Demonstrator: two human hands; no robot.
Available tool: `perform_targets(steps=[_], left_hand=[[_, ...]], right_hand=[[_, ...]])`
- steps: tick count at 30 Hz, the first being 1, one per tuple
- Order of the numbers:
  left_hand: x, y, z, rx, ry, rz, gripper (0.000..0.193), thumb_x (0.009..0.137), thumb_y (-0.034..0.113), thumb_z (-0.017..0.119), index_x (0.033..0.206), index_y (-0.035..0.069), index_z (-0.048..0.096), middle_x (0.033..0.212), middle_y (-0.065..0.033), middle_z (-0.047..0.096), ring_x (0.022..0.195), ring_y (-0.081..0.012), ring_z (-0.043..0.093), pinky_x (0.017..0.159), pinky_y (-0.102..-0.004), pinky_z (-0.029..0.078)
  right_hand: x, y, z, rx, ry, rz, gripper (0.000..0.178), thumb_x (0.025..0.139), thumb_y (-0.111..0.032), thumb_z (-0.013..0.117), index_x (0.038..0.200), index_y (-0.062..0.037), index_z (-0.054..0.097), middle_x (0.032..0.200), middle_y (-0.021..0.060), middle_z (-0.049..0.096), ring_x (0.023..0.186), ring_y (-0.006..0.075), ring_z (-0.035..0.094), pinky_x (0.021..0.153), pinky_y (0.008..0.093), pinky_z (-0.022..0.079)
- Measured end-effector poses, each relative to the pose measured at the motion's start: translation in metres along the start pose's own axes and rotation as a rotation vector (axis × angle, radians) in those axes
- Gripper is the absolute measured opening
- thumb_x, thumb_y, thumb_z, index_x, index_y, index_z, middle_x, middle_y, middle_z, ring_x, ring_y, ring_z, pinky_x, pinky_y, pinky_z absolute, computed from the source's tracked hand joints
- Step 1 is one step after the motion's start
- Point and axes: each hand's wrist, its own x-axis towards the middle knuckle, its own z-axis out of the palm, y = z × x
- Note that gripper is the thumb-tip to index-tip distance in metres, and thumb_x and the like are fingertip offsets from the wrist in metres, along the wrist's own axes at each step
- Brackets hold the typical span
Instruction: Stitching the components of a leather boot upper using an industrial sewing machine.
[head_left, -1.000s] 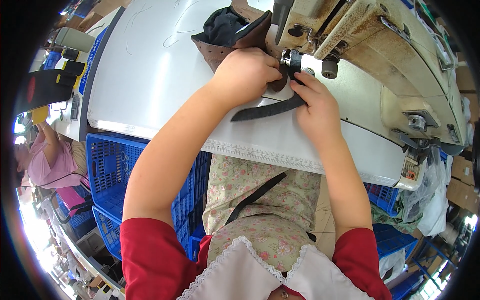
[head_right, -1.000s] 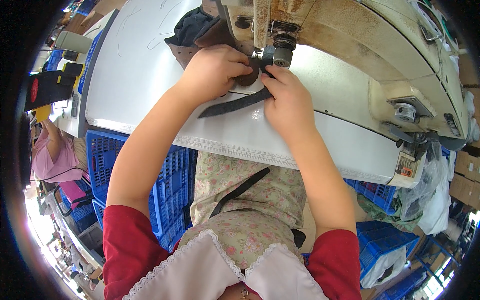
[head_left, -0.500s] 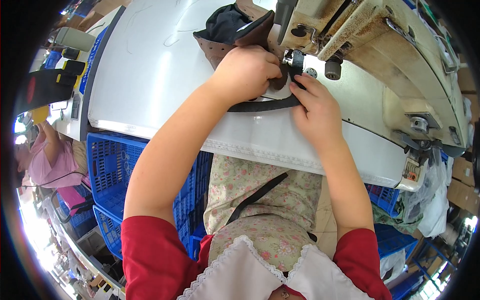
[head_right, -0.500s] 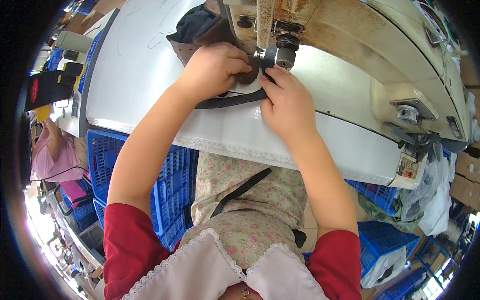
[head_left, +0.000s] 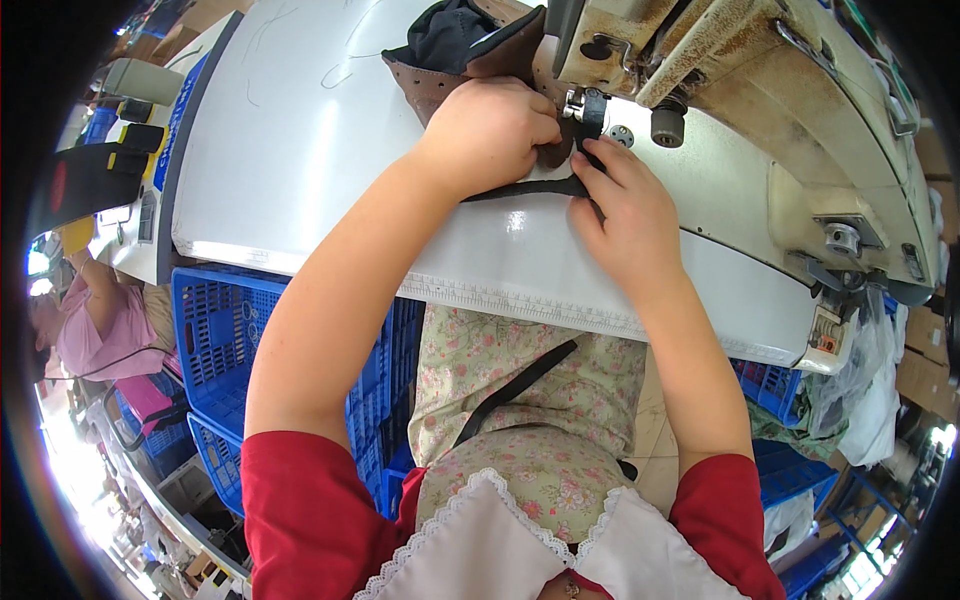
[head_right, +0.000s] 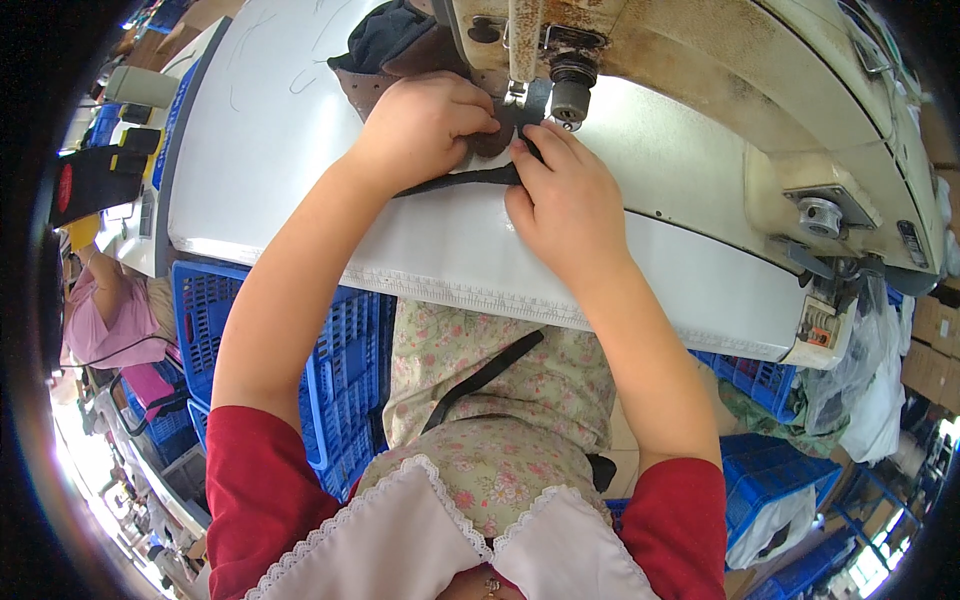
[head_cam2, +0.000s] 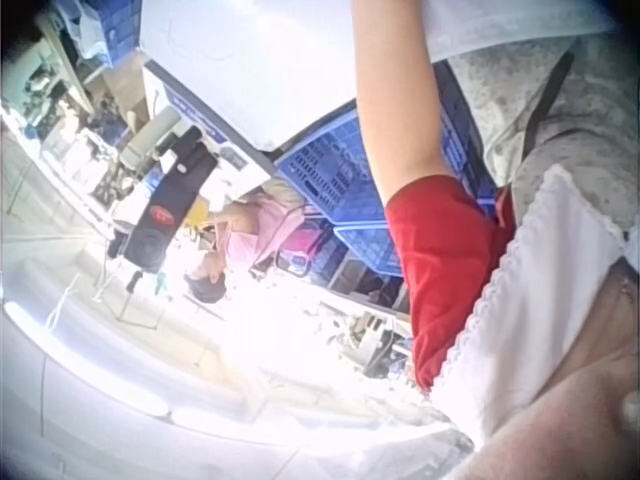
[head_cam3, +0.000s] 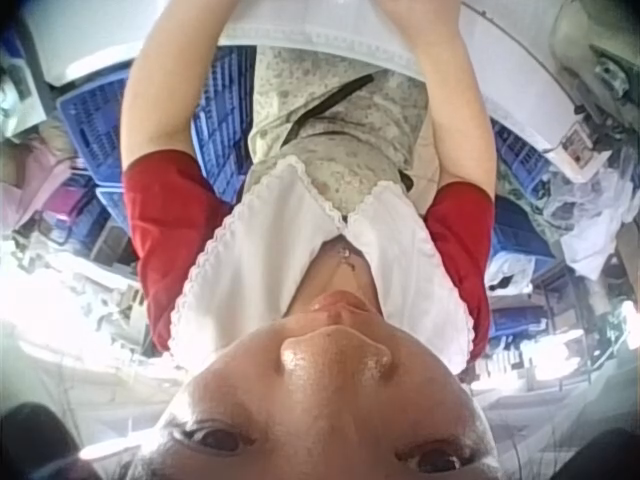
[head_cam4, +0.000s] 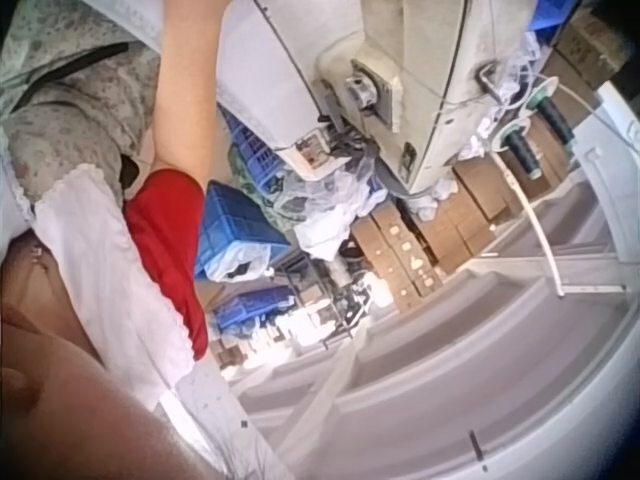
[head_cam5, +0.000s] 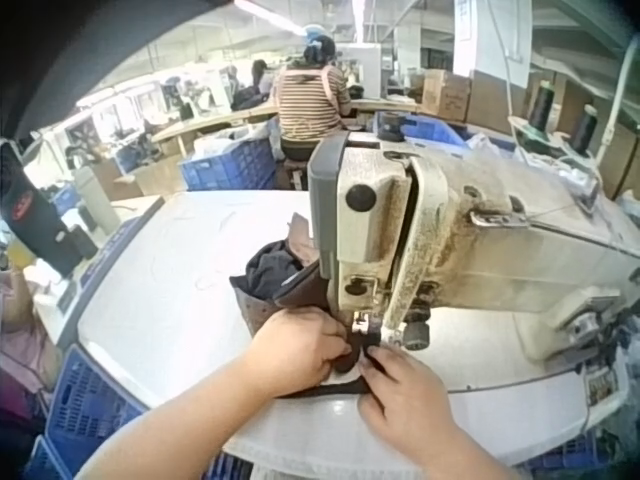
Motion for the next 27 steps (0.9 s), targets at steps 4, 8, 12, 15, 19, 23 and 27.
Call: perform_targets(steps=[4,8,12,15,19,23,27], left_hand=[[0.002,-0.003,0.0,0.002,-0.003,-0.004,0.025,0.064,0.004,0.066,0.085,0.012,0.075,0.096,-0.0005,0.071,0.093,-0.0228,0.064,0.08,-0.0369,0.054],[0.005,-0.006,0.001,0.015,-0.024,-0.023,0.026,0.065,0.004,0.065,0.087,0.012,0.075,0.099,-0.0008,0.071,0.096,-0.0224,0.065,0.082,-0.0364,0.054],[0.007,-0.01,-0.002,-0.021,-0.041,-0.006,0.026,0.066,0.003,0.064,0.088,0.012,0.075,0.101,-0.0021,0.072,0.099,-0.0226,0.065,0.084,-0.0367,0.054],[0.004,-0.012,-0.007,-0.075,-0.046,0.005,0.029,0.066,-0.001,0.062,0.09,0.009,0.075,0.103,-0.0055,0.071,0.101,-0.0246,0.065,0.087,-0.0375,0.054],[0.005,-0.017,-0.009,-0.163,-0.045,0.073,0.032,0.065,-0.006,0.059,0.091,0.004,0.074,0.104,-0.0096,0.071,0.103,-0.0279,0.064,0.09,-0.0384,0.053],[0.008,-0.017,-0.009,-0.189,-0.074,0.042,0.033,0.064,-0.007,0.059,0.091,0.003,0.074,0.105,-0.0106,0.071,0.105,-0.0288,0.064,0.091,-0.039,0.052],[0.009,-0.023,-0.009,-0.198,-0.081,0.065,0.035,0.064,-0.008,0.058,0.093,0.003,0.075,0.107,-0.0112,0.071,0.106,-0.0295,0.063,0.092,-0.0395,0.052]], right_hand=[[0.0,0.001,0.003,-0.022,0.004,-0.009,0.033,0.077,-0.013,0.065,0.107,0.0001,0.068,0.118,0.0154,0.063,0.116,0.0327,0.058,0.093,0.0426,0.051],[0.0,0.001,0.006,-0.041,0.049,-0.011,0.032,0.079,-0.015,0.066,0.108,-0.0015,0.068,0.117,0.0139,0.063,0.113,0.0326,0.059,0.093,0.0434,0.049],[-0.001,0.004,0.004,0.02,0.049,-0.009,0.029,0.079,-0.015,0.068,0.106,-0.0035,0.069,0.113,0.0115,0.064,0.11,0.0318,0.06,0.092,0.0436,0.048],[-0.004,0.006,0.004,0.04,0.071,-0.046,0.026,0.079,-0.015,0.069,0.103,-0.0049,0.071,0.109,0.0097,0.064,0.108,0.0307,0.06,0.091,0.0432,0.048],[-0.002,0.001,0.001,0.023,0.046,-0.04,0.025,0.079,-0.015,0.069,0.101,-0.0041,0.071,0.109,0.0098,0.065,0.109,0.0304,0.059,0.092,0.0429,0.048],[-0.001,-0.001,0.0,0.0,0.034,-0.032,0.028,0.081,-0.018,0.068,0.105,-0.0036,0.07,0.111,0.0104,0.064,0.11,0.0307,0.059,0.093,0.0427,0.047],[0.0,-0.002,0.0,-0.005,0.023,-0.011,0.031,0.082,-0.022,0.068,0.106,-0.0031,0.069,0.112,0.0106,0.064,0.112,0.031,0.058,0.095,0.043,0.046]])
